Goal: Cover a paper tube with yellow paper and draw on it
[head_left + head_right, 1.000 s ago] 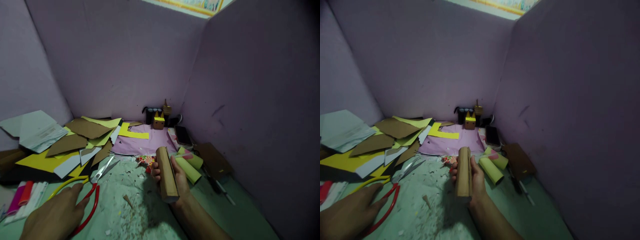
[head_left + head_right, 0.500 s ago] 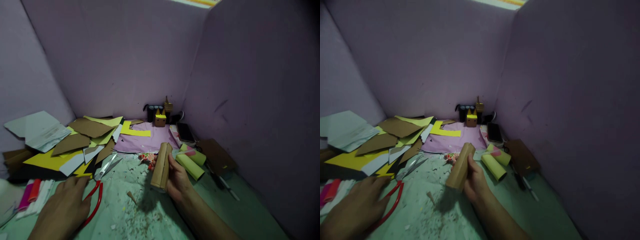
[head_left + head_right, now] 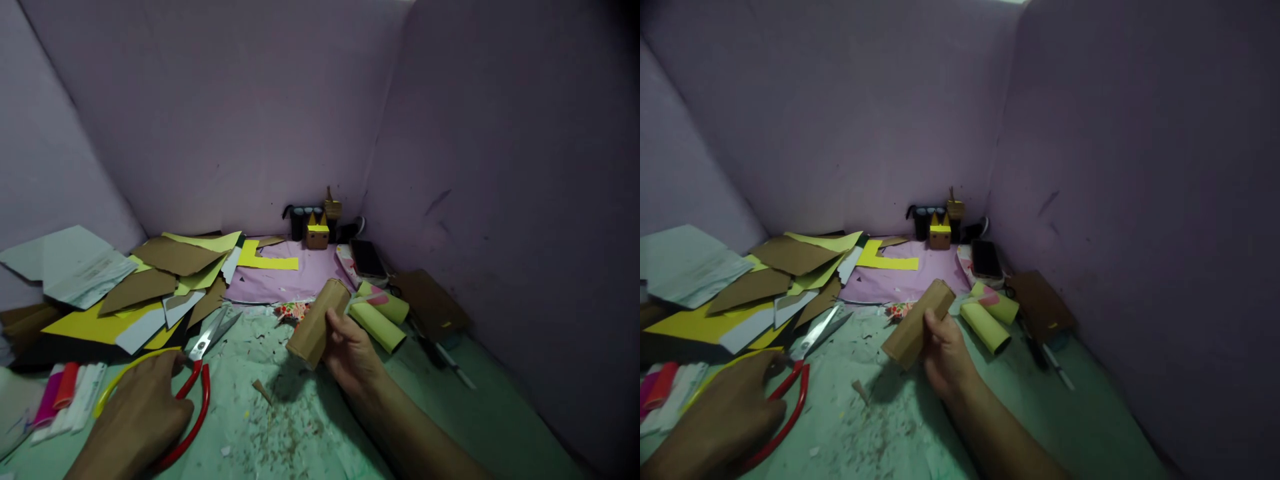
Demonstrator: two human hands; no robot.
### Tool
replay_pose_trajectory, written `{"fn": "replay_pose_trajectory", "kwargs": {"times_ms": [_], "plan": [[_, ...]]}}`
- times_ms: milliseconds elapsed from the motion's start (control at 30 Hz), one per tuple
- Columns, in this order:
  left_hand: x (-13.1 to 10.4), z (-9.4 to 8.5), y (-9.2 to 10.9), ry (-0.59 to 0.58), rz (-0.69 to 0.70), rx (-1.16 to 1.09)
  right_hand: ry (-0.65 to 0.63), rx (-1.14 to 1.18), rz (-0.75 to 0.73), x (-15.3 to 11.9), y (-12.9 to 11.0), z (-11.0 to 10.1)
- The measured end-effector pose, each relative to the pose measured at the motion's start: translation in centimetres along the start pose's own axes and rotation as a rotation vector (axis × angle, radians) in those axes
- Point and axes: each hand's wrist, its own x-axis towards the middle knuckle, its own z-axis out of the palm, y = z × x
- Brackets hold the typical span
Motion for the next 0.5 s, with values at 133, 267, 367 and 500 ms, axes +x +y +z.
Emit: {"fn": "replay_pose_trajectory", "kwargs": {"times_ms": [133,267,367,500], "plan": [[0.3,-0.1,-0.4,-0.007,-0.115,-0.075,-0.043,-0.017,0.018,-0.3,-0.4,0.2],[-0.3,0.2,-0.7,0.037,-0.033,-0.425,-0.073,-0.002,0.010,-0.5,-0.6,0.3],[-2.1,0.6,0.6,0.093,0.099,-0.555,-0.100,0.040,-0.057,-0.5,-0.5,0.4],[-4.3,1.1,3.6,0.295,0.307,-0.343,-0.103,0.088,-0.081,-0.2,-0.3,0.5]]}}
